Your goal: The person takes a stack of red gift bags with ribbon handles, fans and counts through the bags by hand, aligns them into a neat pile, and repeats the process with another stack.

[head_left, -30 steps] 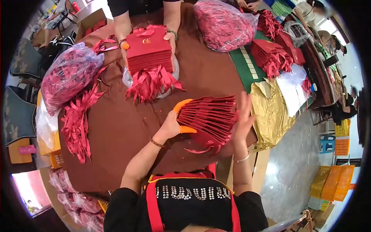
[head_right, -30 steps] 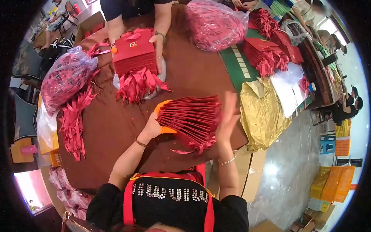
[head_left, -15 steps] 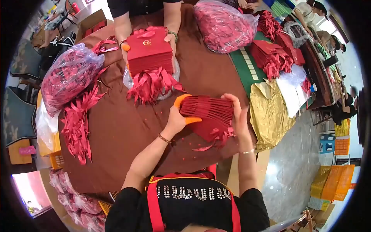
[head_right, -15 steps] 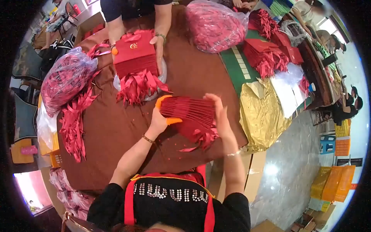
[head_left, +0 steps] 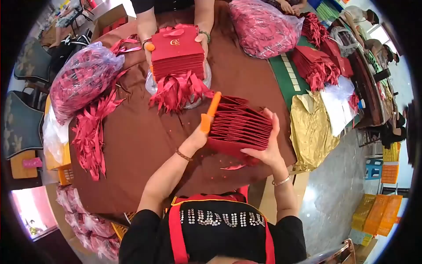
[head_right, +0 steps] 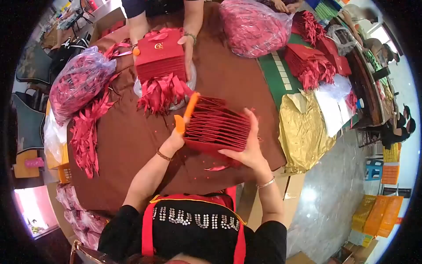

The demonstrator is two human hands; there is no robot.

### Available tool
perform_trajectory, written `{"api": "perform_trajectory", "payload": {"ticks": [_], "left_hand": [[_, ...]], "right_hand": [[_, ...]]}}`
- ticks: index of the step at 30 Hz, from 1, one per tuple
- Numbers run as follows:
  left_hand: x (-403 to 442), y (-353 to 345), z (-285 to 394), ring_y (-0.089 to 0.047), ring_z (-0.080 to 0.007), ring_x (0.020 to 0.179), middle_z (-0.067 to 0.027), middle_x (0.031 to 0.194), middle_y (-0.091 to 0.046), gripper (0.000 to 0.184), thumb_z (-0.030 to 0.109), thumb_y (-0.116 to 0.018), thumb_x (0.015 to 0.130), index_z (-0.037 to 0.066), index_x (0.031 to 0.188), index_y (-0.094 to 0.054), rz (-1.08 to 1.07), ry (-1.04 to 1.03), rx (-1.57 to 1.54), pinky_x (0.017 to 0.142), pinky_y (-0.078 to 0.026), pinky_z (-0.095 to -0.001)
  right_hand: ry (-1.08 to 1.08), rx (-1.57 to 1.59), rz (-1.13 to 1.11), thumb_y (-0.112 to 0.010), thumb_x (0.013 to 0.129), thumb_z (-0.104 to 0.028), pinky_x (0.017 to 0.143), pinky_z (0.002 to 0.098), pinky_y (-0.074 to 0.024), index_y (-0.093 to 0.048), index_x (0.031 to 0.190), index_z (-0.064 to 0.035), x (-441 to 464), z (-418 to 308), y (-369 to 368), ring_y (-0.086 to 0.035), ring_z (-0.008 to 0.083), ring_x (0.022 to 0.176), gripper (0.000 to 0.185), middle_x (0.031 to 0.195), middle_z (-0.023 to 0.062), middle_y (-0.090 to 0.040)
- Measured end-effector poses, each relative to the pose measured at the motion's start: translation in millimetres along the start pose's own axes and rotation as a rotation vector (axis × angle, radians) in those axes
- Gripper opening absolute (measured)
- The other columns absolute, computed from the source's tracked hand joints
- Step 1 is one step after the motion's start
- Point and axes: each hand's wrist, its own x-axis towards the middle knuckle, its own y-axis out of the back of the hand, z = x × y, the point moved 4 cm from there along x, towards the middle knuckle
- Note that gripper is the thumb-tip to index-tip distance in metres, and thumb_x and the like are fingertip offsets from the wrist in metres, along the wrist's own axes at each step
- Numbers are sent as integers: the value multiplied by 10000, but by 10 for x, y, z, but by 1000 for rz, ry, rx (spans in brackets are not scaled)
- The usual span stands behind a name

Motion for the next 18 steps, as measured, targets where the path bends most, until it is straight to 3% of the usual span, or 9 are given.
{"api": "perform_trajectory", "payload": {"ticks": [2, 5, 7, 9, 11, 17, 18], "left_hand": [[56, 28, -39, -174, -209, 1338, -60, 1482, -95, 823, 658, -187, 852, 96, 1433, -32, -27, -70, 67, 1091, -142, -351], [194, 49, 38, -168, -213, 1344, -63, 1487, -100, 842, 679, -194, 844, 83, 1431, -87, 184, 4, -451, 1095, -112, -338], [250, -20, -94, -164, -220, 1347, -76, 1483, -122, 829, 666, -211, 855, 83, 1430, -88, 30, -29, -166, 1095, -115, -355], [269, -73, -117, -182, -200, 1335, -70, 1476, -150, 818, 656, -236, 861, 88, 1432, -90, -91, -85, 65, 1092, -127, -349], [322, -73, -161, -172, -189, 1338, -58, 1476, -154, 795, 644, -225, 871, 102, 1435, -84, 21, -37, -239, 1089, -139, -346], [344, -124, -83, -168, -176, 1337, -43, 1480, -140, 723, 589, -202, 906, 115, 1437, -72, 13, -42, -122, 1086, -148, -339], [336, -109, -92, -168, -176, 1337, -43, 1480, -140, 723, 589, -202, 906, 115, 1437, -72, 11, -40, -119, 1086, -148, -339]], "right_hand": [[-9, 9, 17, -866, 531, -204, 1064, 423, -236, 96, 1400, -119, 11, 5, 19, -199, 306, 1321, 1299, 1452, 191, -71], [-5, 83, -53, -868, 527, -204, 1072, 420, -221, 103, 1398, -113, -4, -1, -14, -182, 302, 1327, 1308, 1453, 192, -61], [-45, 104, -41, -873, 513, -209, 1076, 414, -214, 93, 1398, -98, 18, 20, 13, -172, 295, 1330, 1315, 1453, 192, -58], [-38, -96, 95, -877, 499, -209, 1075, 407, -220, 72, 1401, -88, 10, 82, 134, -176, 287, 1329, 1315, 1451, 188, -62], [0, -169, 92, -880, 486, -209, 1078, 407, -218, 44, 1403, -76, -14, 88, 145, -176, 278, 1331, 1309, 1452, 164, -70], [-21, -26, 71, -881, 489, -224, 1082, 415, -207, 21, 1407, -75, -66, 70, 117, -163, 270, 1338, 1295, 1453, 139, -95], [-32, -121, 66, -876, 497, -252, 1082, 415, -208, 21, 1407, -75, -62, 56, 136, -154, 276, 1340, 1289, 1451, 150, -90]]}}
